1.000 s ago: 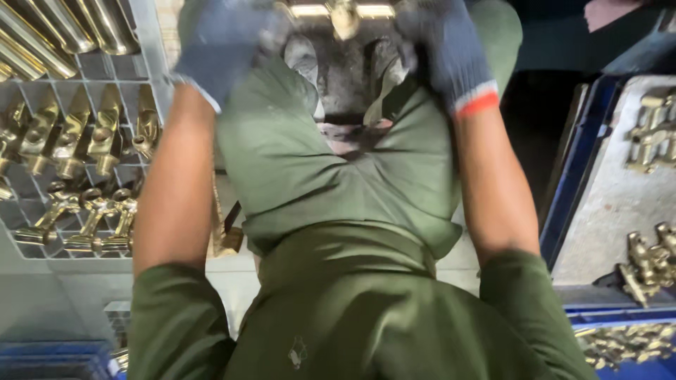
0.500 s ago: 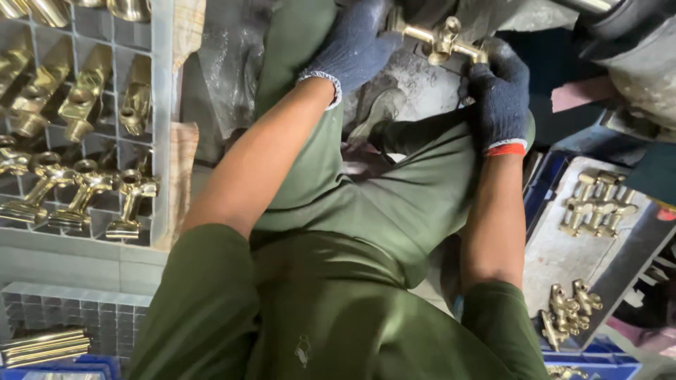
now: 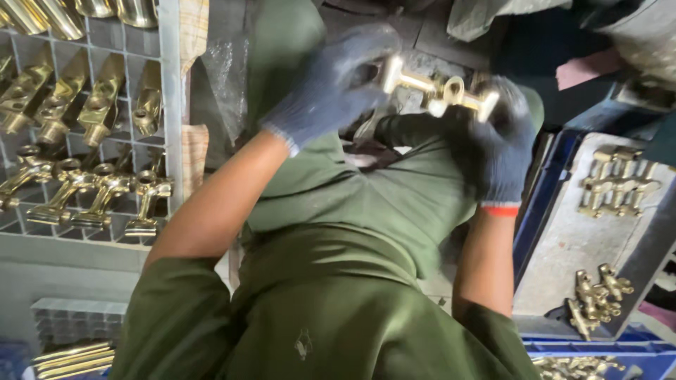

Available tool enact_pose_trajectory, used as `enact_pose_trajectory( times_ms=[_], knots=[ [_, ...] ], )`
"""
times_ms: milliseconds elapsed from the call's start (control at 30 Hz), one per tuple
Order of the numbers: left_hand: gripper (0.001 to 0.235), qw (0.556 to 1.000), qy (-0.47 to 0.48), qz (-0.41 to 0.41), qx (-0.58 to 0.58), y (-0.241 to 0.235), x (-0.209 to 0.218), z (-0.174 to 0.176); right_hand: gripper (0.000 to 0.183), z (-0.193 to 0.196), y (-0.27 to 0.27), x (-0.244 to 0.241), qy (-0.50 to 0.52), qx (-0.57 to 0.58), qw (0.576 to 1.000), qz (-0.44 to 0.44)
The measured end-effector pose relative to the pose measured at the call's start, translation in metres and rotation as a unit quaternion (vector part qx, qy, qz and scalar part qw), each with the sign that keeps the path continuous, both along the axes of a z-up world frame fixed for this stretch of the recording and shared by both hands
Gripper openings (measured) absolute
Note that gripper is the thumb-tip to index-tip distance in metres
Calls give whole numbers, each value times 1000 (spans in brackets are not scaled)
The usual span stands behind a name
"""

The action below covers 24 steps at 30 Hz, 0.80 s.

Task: The person handles a brass metal fitting, rotating it to view different sides and checking its threaded ports while wearing gloves.

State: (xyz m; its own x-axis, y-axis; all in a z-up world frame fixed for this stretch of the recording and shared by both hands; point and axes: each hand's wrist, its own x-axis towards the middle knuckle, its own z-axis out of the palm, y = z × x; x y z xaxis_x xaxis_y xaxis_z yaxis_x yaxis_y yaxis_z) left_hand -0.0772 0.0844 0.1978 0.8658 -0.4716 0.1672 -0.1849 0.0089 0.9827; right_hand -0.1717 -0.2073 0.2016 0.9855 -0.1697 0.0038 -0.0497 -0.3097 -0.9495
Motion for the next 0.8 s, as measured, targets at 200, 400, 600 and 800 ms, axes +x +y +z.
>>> enact_pose_trajectory(
  times_ms=[200,400,600,800],
  knots=[
    [69,990,97,-28,-93,46,-38,28,86,29,35,-51,-52,223,973,11],
    [48,980,199,15,-16,55,-31,22,60,13,33,-21,-48,-27,998,34],
    [45,967,-119,92,206,60,45,-32,46,-39,40,78,-68,-169,982,51],
    [34,931,-147,118,313,60,82,-69,26,-83,48,116,112,17,994,6]
  ],
)
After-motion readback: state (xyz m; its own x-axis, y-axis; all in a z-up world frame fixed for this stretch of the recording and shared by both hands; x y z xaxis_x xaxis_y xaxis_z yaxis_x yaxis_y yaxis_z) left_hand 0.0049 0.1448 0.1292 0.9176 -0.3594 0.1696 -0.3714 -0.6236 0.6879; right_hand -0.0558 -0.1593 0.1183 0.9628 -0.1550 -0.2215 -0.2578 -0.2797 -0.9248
